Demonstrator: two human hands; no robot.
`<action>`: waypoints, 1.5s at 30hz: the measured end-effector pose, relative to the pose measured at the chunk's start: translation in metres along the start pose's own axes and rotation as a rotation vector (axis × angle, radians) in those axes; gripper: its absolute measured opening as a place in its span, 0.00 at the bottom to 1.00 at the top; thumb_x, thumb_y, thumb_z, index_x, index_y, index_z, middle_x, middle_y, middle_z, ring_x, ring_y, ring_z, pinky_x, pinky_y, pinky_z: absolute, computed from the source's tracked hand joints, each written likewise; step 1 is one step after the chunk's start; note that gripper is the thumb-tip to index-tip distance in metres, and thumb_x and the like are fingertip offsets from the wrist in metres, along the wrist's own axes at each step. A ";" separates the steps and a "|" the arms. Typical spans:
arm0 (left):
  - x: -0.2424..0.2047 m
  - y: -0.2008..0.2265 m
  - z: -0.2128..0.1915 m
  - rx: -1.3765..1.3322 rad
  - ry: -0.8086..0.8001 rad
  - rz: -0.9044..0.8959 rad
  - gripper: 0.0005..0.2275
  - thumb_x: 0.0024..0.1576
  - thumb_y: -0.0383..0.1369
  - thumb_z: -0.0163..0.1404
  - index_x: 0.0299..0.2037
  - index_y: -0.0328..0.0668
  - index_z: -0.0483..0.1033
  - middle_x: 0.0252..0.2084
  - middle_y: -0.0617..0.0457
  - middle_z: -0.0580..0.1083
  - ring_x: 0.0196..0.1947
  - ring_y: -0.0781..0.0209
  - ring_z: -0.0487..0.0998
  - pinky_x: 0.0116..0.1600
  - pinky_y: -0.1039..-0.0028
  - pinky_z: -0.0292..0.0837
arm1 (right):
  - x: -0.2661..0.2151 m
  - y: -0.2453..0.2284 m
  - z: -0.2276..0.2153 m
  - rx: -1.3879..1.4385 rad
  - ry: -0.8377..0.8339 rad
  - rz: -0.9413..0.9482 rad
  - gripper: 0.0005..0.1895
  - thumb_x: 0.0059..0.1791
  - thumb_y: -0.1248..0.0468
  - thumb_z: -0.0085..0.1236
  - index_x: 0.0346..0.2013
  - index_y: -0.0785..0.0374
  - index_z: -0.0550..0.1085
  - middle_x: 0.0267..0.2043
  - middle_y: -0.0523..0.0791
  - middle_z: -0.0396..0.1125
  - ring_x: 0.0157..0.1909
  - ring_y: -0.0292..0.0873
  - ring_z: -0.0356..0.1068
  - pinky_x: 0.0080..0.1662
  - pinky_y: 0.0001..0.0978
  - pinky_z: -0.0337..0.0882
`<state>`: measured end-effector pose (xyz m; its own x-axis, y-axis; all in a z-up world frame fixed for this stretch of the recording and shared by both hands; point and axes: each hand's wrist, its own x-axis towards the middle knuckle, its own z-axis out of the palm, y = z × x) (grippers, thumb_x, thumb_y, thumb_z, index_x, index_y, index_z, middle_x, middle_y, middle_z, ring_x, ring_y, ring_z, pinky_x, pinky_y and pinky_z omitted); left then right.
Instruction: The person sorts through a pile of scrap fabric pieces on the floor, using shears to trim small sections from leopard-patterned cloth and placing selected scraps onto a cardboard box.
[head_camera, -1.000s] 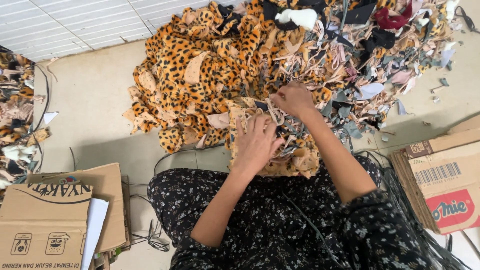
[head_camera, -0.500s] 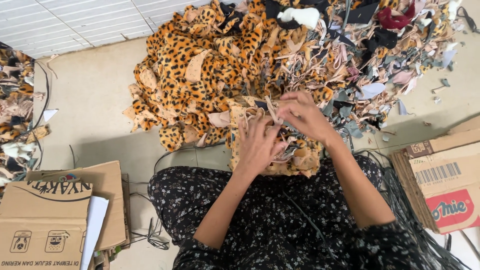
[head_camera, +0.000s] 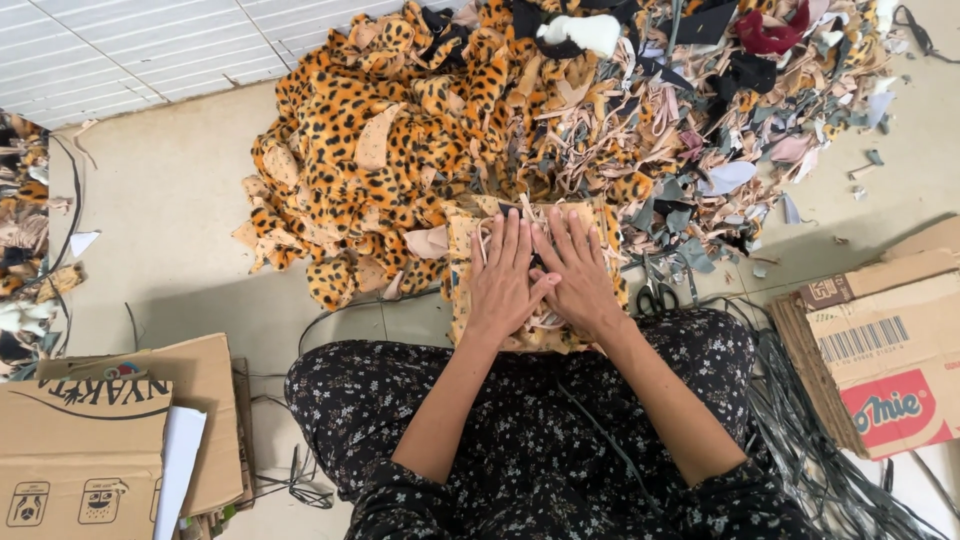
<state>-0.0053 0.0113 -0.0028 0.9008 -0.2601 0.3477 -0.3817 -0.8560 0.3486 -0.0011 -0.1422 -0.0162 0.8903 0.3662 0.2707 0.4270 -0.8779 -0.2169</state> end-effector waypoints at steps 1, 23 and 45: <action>0.000 -0.001 0.004 -0.001 0.001 -0.002 0.40 0.61 0.64 0.29 0.72 0.37 0.57 0.77 0.41 0.51 0.78 0.47 0.44 0.75 0.44 0.28 | 0.000 0.002 0.004 0.000 -0.001 -0.002 0.33 0.58 0.42 0.33 0.77 0.47 0.52 0.82 0.47 0.35 0.80 0.55 0.31 0.73 0.51 0.30; -0.004 -0.011 0.038 -0.006 0.129 -0.044 0.39 0.60 0.62 0.34 0.68 0.33 0.63 0.72 0.37 0.60 0.74 0.43 0.55 0.76 0.52 0.40 | 0.004 0.012 0.030 0.017 0.073 -0.072 0.33 0.54 0.50 0.46 0.74 0.53 0.59 0.77 0.45 0.50 0.77 0.50 0.47 0.73 0.45 0.45; 0.058 -0.134 -0.050 -0.065 0.071 -0.529 0.32 0.67 0.55 0.33 0.72 0.39 0.58 0.76 0.37 0.50 0.77 0.39 0.40 0.71 0.31 0.25 | 0.190 -0.021 0.039 0.142 -0.121 -0.277 0.34 0.53 0.40 0.51 0.71 0.46 0.63 0.71 0.47 0.56 0.68 0.65 0.59 0.63 0.59 0.61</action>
<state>0.0883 0.1332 0.0138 0.9581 0.2322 0.1675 0.1064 -0.8320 0.5445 0.1651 -0.0421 0.0036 0.7461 0.6263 0.2259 0.6655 -0.6914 -0.2812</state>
